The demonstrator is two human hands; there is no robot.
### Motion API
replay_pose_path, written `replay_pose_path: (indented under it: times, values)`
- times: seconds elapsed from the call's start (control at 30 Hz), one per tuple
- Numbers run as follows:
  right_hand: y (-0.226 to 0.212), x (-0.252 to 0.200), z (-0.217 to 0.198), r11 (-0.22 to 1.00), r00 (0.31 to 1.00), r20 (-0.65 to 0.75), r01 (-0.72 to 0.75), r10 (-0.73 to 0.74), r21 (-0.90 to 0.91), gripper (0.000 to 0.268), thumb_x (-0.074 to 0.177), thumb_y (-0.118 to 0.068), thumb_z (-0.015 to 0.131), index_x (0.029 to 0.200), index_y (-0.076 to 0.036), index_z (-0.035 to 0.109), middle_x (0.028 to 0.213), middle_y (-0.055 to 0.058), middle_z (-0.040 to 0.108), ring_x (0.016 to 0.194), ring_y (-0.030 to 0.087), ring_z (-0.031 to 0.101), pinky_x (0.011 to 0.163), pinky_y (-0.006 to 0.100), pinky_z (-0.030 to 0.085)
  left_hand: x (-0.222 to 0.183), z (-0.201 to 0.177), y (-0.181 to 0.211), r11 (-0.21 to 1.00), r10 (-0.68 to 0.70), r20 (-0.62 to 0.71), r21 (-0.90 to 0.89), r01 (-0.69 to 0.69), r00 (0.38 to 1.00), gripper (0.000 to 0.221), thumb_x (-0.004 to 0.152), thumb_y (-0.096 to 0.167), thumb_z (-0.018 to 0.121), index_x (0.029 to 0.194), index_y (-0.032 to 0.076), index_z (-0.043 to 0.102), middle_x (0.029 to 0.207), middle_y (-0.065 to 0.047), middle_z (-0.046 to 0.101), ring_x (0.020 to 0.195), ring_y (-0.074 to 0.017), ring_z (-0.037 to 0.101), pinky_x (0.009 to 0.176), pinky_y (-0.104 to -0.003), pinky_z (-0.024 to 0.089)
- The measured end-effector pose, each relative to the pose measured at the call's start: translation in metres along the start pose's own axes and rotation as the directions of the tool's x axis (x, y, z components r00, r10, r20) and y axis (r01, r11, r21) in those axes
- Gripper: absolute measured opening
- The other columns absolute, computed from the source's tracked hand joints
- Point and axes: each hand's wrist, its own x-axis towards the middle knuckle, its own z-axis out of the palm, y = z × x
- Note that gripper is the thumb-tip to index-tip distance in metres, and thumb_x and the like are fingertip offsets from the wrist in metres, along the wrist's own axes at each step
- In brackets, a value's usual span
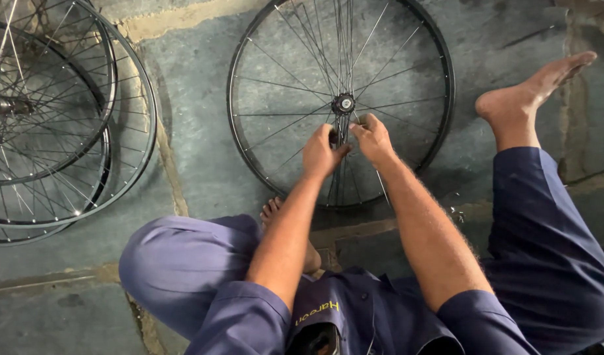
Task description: The person assembles a bicycle wheel by inserting and threading spokes into the hub and rim holes by hand, rotating the wheel throughout the process.
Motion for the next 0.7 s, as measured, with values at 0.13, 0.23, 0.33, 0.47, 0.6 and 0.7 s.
replay_pose_path:
  times: [0.13, 0.23, 0.33, 0.47, 0.6, 0.7]
  values:
    - [-0.009, -0.011, -0.001, 0.978, 0.987, 0.156, -0.065, 0.034, 0.197, 0.019, 0.096, -0.019, 0.067, 0.108, -0.005, 0.071, 0.081, -0.003, 0.062, 0.070, 0.008, 0.051, 0.061, 0.027, 0.043, 0.001, 0.015, -0.011, 0.997, -0.021, 0.000, -0.068, 0.021, 1.000, 0.031, 0.075, 0.019, 0.081, 0.099, 0.005, 0.066, 0.088, -0.014, 0.074, 0.081, -0.0335, 0.071, 0.071, -0.043, 0.055]
    - [-0.010, -0.011, 0.000, 0.948, 0.971, 0.216, -0.160, 0.101, 0.274, 0.018, 0.097, -0.019, 0.068, 0.107, -0.005, 0.072, 0.076, -0.005, 0.058, 0.064, 0.007, 0.046, 0.057, 0.026, 0.038, 0.004, 0.018, -0.025, 0.977, -0.111, 0.051, -0.177, 0.119, 0.992, 0.021, 0.078, 0.016, 0.076, 0.094, 0.004, 0.067, 0.082, -0.014, 0.074, 0.076, -0.0312, 0.073, 0.070, -0.042, 0.056]
    - [-0.006, -0.008, 0.001, 0.940, 0.961, 0.248, -0.196, 0.126, 0.281, 0.019, 0.098, -0.019, 0.070, 0.106, -0.003, 0.071, 0.073, -0.005, 0.055, 0.060, 0.009, 0.043, 0.054, 0.028, 0.033, 0.009, 0.016, -0.035, 0.949, -0.199, 0.105, -0.228, 0.219, 0.974, 0.018, 0.082, 0.017, 0.073, 0.093, 0.003, 0.068, 0.079, -0.014, 0.074, 0.073, -0.0297, 0.074, 0.070, -0.041, 0.056]
    - [-0.001, -0.002, -0.003, 0.977, 0.981, 0.126, 0.165, -0.148, -0.138, 0.025, 0.094, -0.025, 0.073, 0.103, -0.001, 0.074, 0.077, 0.009, 0.067, 0.069, 0.022, 0.061, 0.063, 0.038, 0.047, 0.012, 0.020, -0.040, 0.968, -0.155, 0.008, -0.201, 0.153, 0.988, 0.023, 0.081, 0.018, 0.079, 0.095, 0.002, 0.068, 0.088, -0.015, 0.076, 0.083, -0.0286, 0.073, 0.075, -0.039, 0.056]
    - [-0.019, -0.007, -0.028, 0.679, 0.933, 0.123, 0.333, -0.339, -0.655, 0.029, 0.095, -0.035, 0.074, 0.103, -0.007, 0.074, 0.089, 0.022, 0.074, 0.085, 0.044, 0.070, 0.073, 0.053, 0.054, 0.009, 0.019, -0.035, 0.970, -0.118, -0.079, -0.221, 0.098, 0.990, 0.029, 0.078, 0.017, 0.083, 0.099, 0.001, 0.069, 0.099, -0.017, 0.076, 0.094, -0.0304, 0.071, 0.082, -0.039, 0.054]
    - [-0.037, -0.021, -0.040, 0.608, 0.946, 0.075, 0.262, -0.315, -0.750, 0.054, 0.093, -0.030, 0.075, 0.134, -0.001, 0.056, 0.083, 0.026, 0.071, 0.078, 0.048, 0.068, 0.070, 0.055, 0.053, 0.011, 0.021, -0.026, 0.743, -0.337, 0.141, -0.567, 0.355, 0.931, 0.035, 0.077, 0.016, 0.075, 0.110, 0.008, 0.064, 0.096, -0.013, 0.074, 0.086, -0.0282, 0.071, 0.070, -0.038, 0.055]
